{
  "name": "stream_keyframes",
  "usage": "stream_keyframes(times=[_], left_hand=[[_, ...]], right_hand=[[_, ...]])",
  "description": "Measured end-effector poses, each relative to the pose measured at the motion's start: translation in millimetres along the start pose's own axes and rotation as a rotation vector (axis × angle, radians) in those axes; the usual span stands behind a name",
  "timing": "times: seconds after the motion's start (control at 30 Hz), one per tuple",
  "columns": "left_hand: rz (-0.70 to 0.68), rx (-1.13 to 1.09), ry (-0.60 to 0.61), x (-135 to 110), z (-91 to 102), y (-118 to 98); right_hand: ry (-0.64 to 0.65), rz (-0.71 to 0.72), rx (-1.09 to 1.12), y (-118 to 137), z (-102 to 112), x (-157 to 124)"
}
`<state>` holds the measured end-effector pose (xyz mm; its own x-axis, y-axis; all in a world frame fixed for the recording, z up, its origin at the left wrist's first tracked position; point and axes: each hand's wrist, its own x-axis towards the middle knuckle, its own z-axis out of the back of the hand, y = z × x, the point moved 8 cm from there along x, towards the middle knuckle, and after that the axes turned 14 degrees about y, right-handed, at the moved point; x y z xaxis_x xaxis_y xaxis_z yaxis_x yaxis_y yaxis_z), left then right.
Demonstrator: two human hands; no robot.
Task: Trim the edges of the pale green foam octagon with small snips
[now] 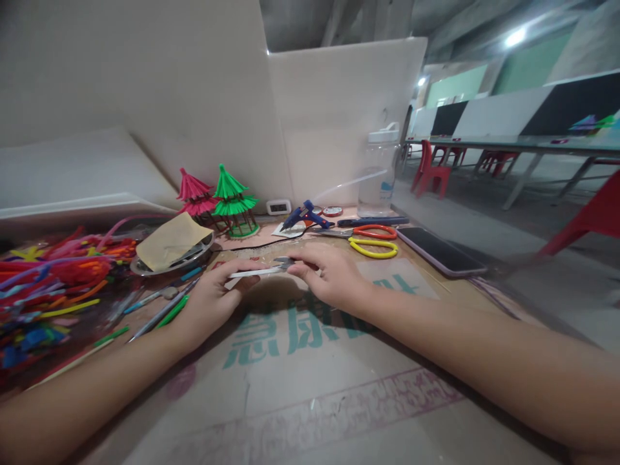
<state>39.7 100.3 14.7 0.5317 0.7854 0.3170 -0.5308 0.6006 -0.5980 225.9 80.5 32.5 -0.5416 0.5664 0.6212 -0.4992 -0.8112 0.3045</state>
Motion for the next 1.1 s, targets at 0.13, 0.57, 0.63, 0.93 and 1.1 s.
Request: stream_keyframes(times=[0.13, 0.57, 0.63, 0.93, 1.1], left_hand=[[0.002, 0.012, -0.004, 0, 0.2, 3], [-0.091, 0.090, 0.004, -2, -1.6, -2], [-0.094, 0.085, 0.022, -2, -2.4, -4], [-0.016, 0.032, 0.002, 0, -1.6, 2], [-0.072, 0.079, 0.038, -1, -4.3, -4]], right_hand=[[0.022, -0.022, -0.009, -1, -2, 0], [0.093, 0.013, -0.020, 9, -6, 3], [0.092, 0.016, -0.016, 9, -7, 3], [0.033, -0.098, 0.070, -5, -5, 1], [0.072, -0.065, 0.052, -3, -9, 0]])
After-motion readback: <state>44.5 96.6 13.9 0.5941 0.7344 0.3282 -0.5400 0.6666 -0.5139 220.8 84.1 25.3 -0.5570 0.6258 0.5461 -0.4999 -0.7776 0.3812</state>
